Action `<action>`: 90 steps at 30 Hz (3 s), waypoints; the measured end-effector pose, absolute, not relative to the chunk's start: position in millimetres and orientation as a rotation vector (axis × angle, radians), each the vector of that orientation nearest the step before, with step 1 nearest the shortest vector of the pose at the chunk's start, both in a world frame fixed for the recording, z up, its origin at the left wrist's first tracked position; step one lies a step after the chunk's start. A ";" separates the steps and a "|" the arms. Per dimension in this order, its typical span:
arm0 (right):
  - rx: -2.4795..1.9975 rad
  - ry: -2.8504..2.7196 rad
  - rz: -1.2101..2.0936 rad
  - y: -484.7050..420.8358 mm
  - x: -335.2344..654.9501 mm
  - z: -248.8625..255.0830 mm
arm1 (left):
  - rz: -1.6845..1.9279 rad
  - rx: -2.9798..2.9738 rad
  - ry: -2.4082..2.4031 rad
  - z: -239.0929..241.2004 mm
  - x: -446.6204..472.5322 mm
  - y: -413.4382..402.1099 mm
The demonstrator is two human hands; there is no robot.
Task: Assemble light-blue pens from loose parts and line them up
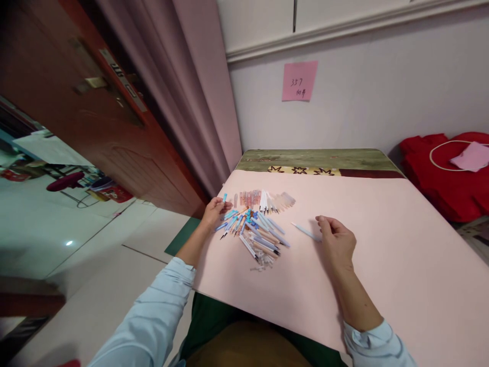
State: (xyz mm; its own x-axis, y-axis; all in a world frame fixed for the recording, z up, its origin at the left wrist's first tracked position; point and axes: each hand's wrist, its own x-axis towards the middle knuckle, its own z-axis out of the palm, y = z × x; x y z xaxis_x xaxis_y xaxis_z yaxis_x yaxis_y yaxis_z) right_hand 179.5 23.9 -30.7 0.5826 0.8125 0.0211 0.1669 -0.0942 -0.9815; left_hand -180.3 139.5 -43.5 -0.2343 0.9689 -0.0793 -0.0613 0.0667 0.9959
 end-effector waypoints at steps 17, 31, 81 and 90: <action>-1.500 -1.475 0.742 -16.1 134.2 -23.7 | 1.466 0.471 1.034 -13.9 -129.7 -21.9; -1.752 -1.742 0.526 -58.6 115.9 -29.0 | 1.291 0.454 0.819 -35.1 -119.0 -34.3; -1.520 -1.829 0.597 -47.5 61.5 9.8 | 1.226 0.532 0.641 -32.5 -95.6 -28.5; -1.373 -1.780 0.606 -36.9 49.9 0.6 | 1.234 0.379 0.604 -39.1 -100.4 -25.1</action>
